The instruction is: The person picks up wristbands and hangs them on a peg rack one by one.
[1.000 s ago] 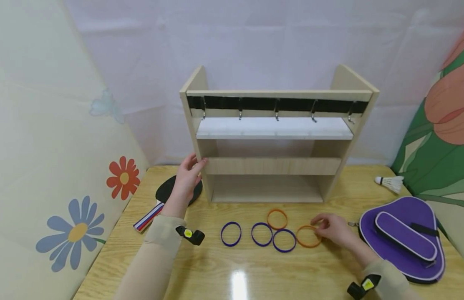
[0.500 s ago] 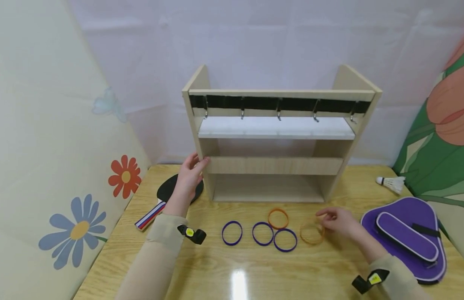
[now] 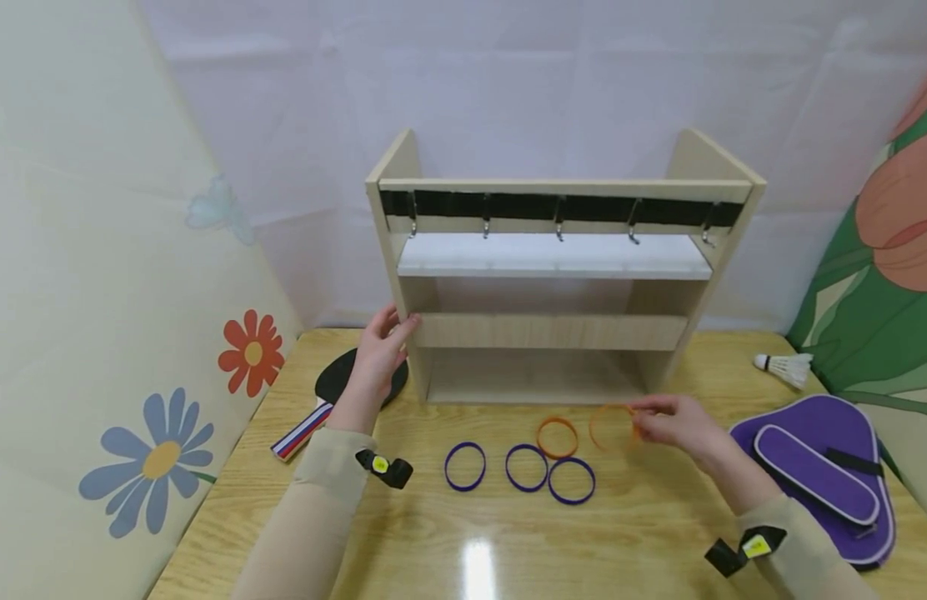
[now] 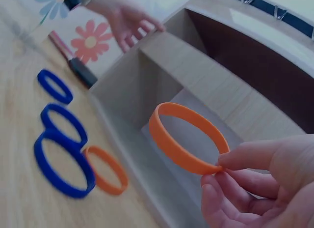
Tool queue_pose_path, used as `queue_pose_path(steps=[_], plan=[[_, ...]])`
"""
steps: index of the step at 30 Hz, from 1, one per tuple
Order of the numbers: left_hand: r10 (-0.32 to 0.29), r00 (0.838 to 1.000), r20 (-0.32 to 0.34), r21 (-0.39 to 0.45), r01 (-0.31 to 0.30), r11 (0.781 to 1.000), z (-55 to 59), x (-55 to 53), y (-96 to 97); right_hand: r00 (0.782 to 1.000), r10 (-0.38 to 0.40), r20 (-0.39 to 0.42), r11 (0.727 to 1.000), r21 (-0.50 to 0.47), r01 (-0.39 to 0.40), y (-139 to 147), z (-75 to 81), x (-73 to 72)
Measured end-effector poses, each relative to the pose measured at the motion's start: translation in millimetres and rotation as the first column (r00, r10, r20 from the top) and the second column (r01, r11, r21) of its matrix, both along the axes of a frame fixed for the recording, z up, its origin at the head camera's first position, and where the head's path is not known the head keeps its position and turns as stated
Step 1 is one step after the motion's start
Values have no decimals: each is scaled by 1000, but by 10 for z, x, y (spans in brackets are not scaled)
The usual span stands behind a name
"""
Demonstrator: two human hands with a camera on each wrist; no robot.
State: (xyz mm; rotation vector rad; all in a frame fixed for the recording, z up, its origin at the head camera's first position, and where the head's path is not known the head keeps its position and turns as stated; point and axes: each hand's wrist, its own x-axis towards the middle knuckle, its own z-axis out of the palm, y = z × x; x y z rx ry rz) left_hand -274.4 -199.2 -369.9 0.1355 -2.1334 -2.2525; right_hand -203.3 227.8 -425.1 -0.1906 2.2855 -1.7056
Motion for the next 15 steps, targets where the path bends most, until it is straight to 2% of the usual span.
queue_pose_path(steps=[3, 7, 15], plan=[[-1, 1000, -2, 5, 1, 1000, -2, 8, 1, 1000, -11, 24, 996, -94, 14, -36, 86, -12], [-2, 1000, -12, 10, 2, 1000, -13, 9, 5, 999, -19, 48, 976, -217, 29, -97, 192, -39], [7, 1000, -4, -2, -7, 1000, -21, -6, 11, 998, -5, 66, 958, -286, 24, -315, 459, -51]])
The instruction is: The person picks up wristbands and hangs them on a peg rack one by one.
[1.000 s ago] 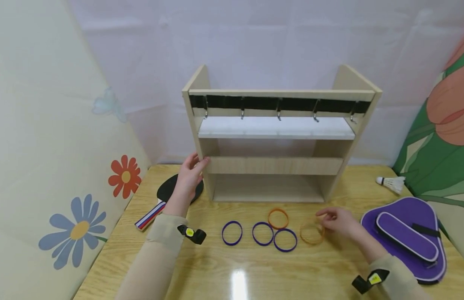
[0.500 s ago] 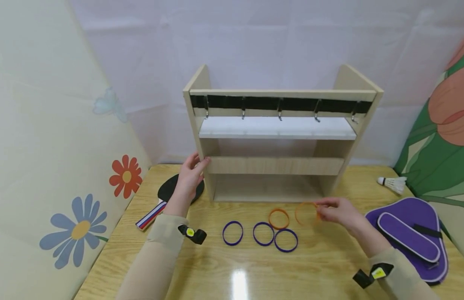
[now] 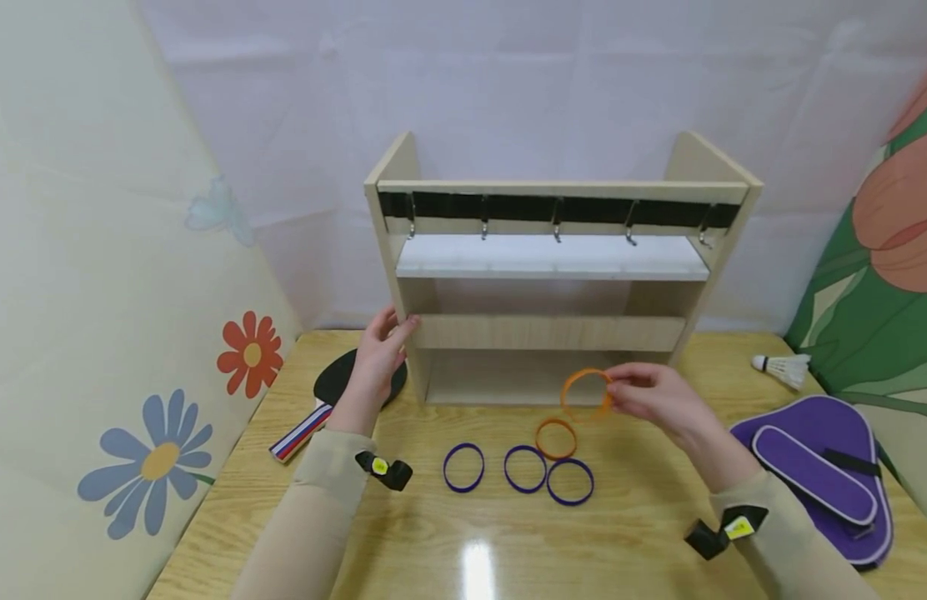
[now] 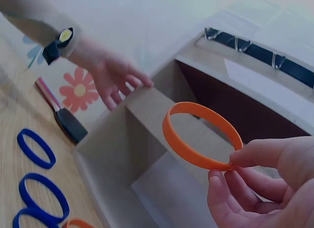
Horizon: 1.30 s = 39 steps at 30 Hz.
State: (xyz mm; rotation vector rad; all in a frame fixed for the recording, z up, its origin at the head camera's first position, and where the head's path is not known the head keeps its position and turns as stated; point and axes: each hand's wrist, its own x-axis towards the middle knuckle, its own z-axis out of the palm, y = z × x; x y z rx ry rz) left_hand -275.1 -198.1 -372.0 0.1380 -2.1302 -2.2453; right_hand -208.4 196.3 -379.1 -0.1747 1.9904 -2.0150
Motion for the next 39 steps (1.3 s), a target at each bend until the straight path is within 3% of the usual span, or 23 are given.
queue_pose_path(steps=[19, 31, 39], plan=[[6, 1000, 5, -17, -6, 1000, -19, 1, -15, 999, 43, -4, 993, -111, -43, -605, 412, -91], [-10, 1000, -10, -5, 10, 1000, -22, -9, -9, 992, 88, -95, 986, -136, -101, -999, 748, -156], [-8, 1000, -16, -3, 8, 1000, -10, 2, 4, 995, 64, -82, 980, -185, -79, -1205, 956, -201]])
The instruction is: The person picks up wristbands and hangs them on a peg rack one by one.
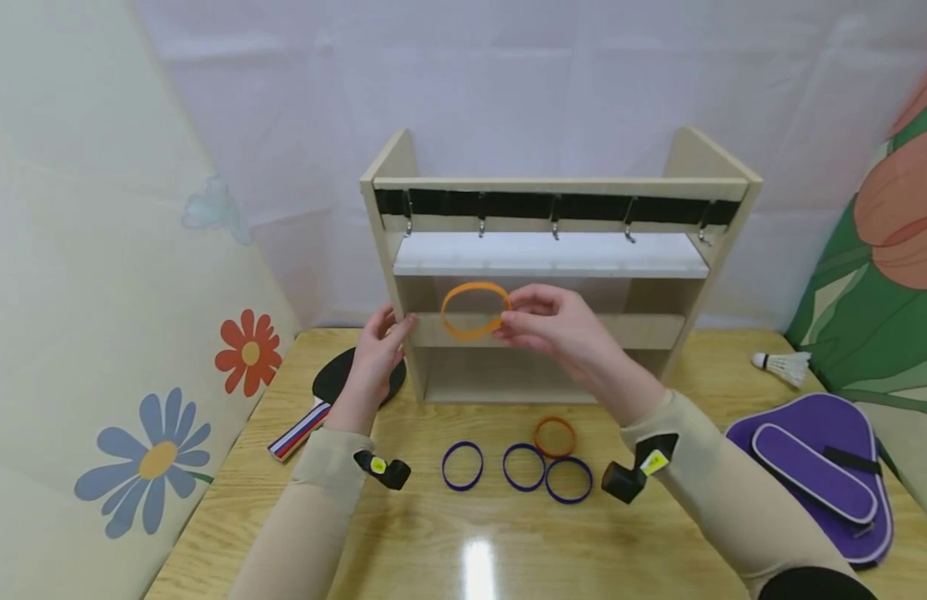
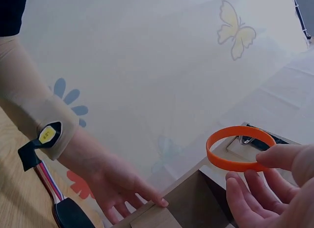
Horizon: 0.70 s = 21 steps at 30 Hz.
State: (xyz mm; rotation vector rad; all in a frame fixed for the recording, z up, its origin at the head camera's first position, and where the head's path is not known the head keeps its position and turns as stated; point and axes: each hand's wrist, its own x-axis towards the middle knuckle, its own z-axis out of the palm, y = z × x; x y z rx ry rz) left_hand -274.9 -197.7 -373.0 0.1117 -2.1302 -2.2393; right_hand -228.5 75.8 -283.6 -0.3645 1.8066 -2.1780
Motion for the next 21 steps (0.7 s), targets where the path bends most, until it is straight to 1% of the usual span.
queue_pose_path(steps=[7, 12, 21], plan=[[8, 1000, 0, -21, -8, 1000, 2, 27, -33, 1000, 9, 4, 998, -62, -8, -182, 183, -71], [0, 1000, -5, -46, 0, 999, -20, 12, -33, 1000, 16, 4, 995, -103, -16, -292, 284, -72], [3, 1000, -4, -32, -3, 999, -32, -17, -11, 999, 2, 37, 987, -163, 4, -534, 358, -89]])
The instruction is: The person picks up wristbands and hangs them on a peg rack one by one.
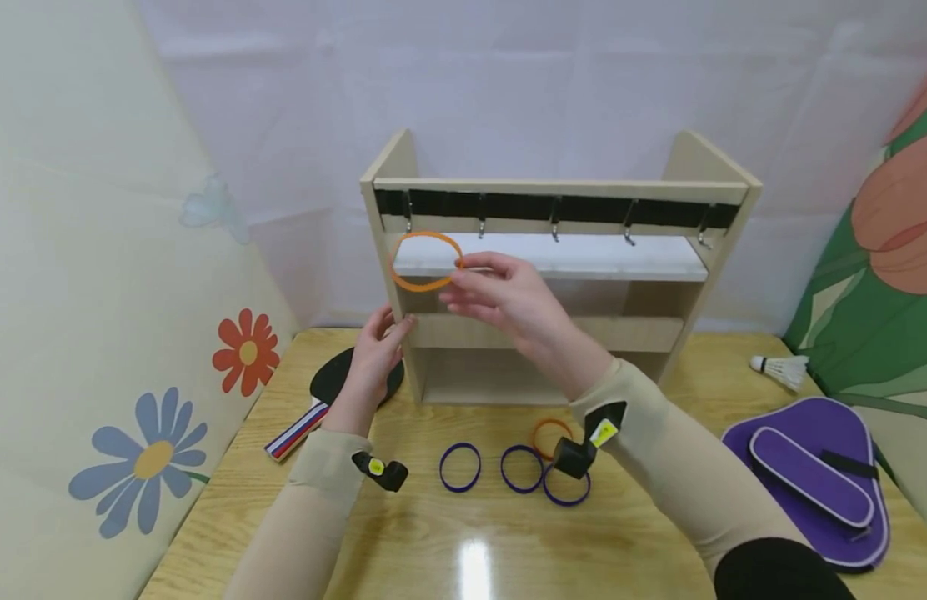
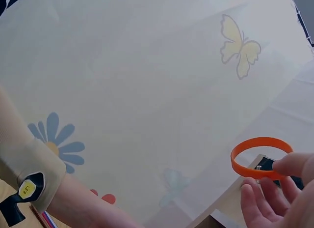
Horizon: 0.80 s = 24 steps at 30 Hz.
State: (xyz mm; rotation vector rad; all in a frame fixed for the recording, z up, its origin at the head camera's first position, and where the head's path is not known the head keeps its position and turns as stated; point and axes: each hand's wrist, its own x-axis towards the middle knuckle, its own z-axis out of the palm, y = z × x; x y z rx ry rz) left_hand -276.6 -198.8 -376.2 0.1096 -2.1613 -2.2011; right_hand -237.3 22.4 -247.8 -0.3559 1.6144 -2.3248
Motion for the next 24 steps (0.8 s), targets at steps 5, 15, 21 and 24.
queue_pose_path(steps=[5, 15, 21, 24], plan=[[2, 1000, -3, -2, -2, 1000, 6, 1, -2, 998, -34, 46, 999, -20, 35, -97, 10, -39], [2, 1000, -9, 18, -2, 1000, 3, -3, 7, 988, -129, 90, 991, -19, 131, -170, -32, -187], [3, 1000, -13, 8, -3, 1000, 16, 12, 11, 984, -144, 103, 989, -5, 146, -198, -102, -242], [4, 1000, -8, 6, -4, 1000, 19, 17, 11, 984, -135, 114, 991, -6, 137, -218, -142, -252]])
